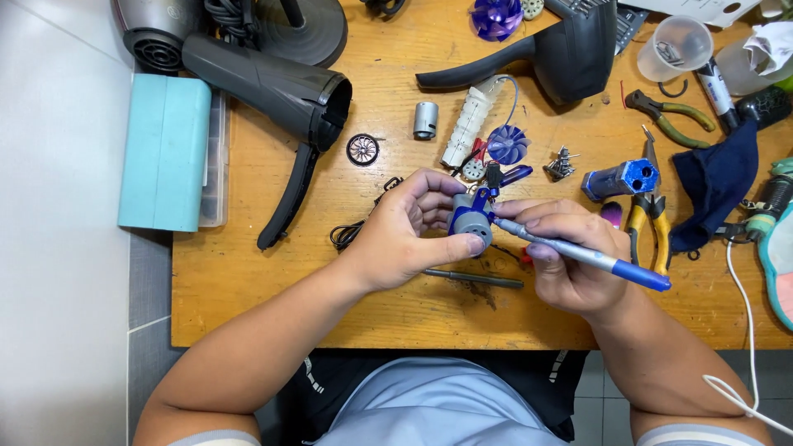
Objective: The person is using a blue marker to draw lines on a grey plastic component, likely for assembly or repair purposes.
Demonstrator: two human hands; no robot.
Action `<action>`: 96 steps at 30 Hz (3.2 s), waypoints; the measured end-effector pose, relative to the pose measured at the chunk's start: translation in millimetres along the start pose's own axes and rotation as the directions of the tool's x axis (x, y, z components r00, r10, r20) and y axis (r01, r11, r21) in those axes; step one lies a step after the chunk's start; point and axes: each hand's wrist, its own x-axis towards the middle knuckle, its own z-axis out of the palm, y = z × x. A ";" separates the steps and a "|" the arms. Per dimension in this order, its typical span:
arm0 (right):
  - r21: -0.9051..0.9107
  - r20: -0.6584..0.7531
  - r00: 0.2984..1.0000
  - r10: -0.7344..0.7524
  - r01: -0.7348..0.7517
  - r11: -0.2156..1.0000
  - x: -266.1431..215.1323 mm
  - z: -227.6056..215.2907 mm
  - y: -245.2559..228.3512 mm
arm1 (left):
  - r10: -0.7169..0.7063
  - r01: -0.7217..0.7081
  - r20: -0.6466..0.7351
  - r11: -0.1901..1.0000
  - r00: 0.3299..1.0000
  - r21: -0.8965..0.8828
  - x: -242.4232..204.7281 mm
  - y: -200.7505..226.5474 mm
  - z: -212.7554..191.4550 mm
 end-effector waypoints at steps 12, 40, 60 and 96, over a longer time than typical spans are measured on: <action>0.033 0.006 1.000 0.000 0.000 0.999 4.4 -2.8 -5.8 | 0.012 -0.012 0.009 1.000 1.000 0.019 -1.8 5.7 4.7; 0.054 0.000 1.000 -0.013 0.013 0.998 8.4 -1.3 -8.3 | 0.035 -0.036 0.012 0.998 0.999 0.060 -2.4 8.8 4.6; 0.010 0.034 0.999 -0.029 0.029 1.000 7.2 -4.2 -6.2 | 0.014 -0.016 0.023 0.997 1.000 0.081 -4.5 17.9 6.0; 0.079 -0.080 0.997 -0.015 0.021 0.997 4.2 5.4 -3.3 | -0.034 0.030 -0.031 0.992 0.999 -0.121 -1.1 0.8 1.6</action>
